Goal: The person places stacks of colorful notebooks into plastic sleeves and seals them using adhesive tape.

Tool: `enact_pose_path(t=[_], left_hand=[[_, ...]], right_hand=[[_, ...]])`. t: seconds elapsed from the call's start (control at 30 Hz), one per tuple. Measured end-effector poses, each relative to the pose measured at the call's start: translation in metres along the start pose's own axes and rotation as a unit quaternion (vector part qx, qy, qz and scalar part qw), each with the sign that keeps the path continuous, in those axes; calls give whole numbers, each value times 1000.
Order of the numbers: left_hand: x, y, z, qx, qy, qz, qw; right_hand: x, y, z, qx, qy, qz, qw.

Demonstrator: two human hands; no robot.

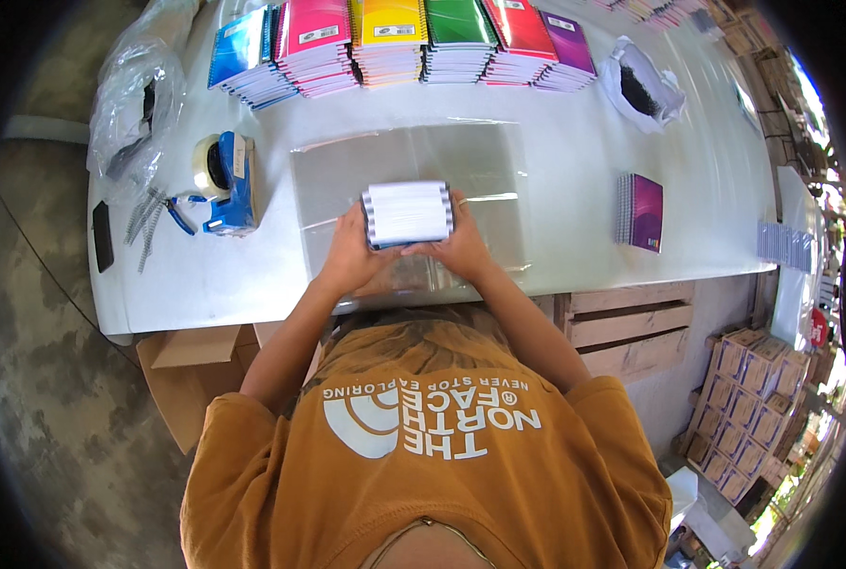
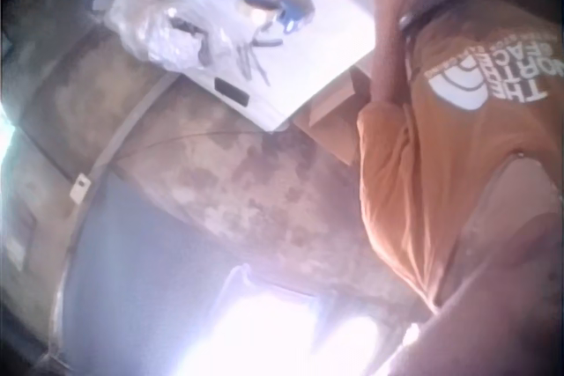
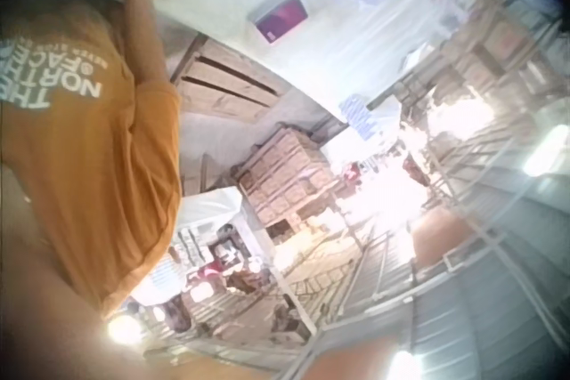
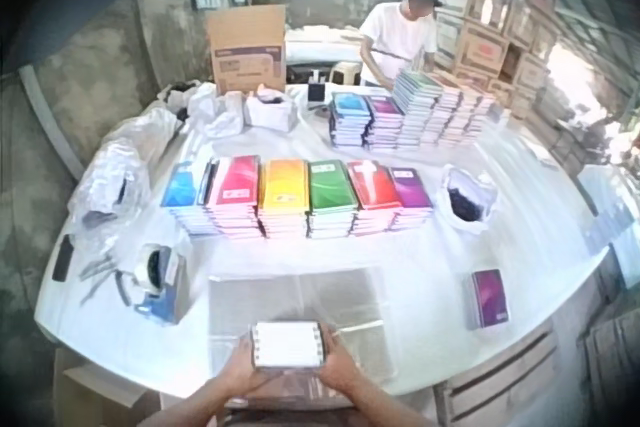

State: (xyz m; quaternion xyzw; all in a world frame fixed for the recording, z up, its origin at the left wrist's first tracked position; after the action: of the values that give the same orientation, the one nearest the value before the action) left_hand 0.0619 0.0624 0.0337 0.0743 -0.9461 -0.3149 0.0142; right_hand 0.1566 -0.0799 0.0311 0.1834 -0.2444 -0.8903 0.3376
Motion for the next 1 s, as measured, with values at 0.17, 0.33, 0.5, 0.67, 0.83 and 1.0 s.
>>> enact_pose_path(t=[0.17, 0.33, 0.5, 0.67, 0.83, 1.0], left_hand=[[-14, 21, -18, 290, 229, -24, 929], [-34, 20, 1, 222, 350, 76, 907], [-29, 49, -24, -116, 375, -7, 920], [19, 19, 33, -388, 189, -281, 857], [13, 18, 16, -245, 150, -304, 908], [10, 35, 15, 186, 275, -238, 913]], right_hand=[[-27, 25, 28, -8, -144, 37, 989], [-36, 14, 10, 150, -239, 88, 956], [-21, 39, -7, 379, -138, -42, 914], [22, 38, -42, 494, -99, -185, 844], [20, 41, -43, 276, -110, -190, 936], [22, 45, -50, 345, -95, -204, 911]])
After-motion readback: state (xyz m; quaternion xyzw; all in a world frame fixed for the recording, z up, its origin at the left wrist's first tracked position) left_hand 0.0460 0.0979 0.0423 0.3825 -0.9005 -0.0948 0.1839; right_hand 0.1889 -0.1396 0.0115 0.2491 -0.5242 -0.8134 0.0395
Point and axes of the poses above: each hand's wrist, its own x-axis away from the middle knuckle, its own y-axis out of the back of the hand, z = x × y, the point moved 4 cm from there along -x, towards the middle knuckle, and after that the axes turned 9 degrees about x, right-handed, at the moved point
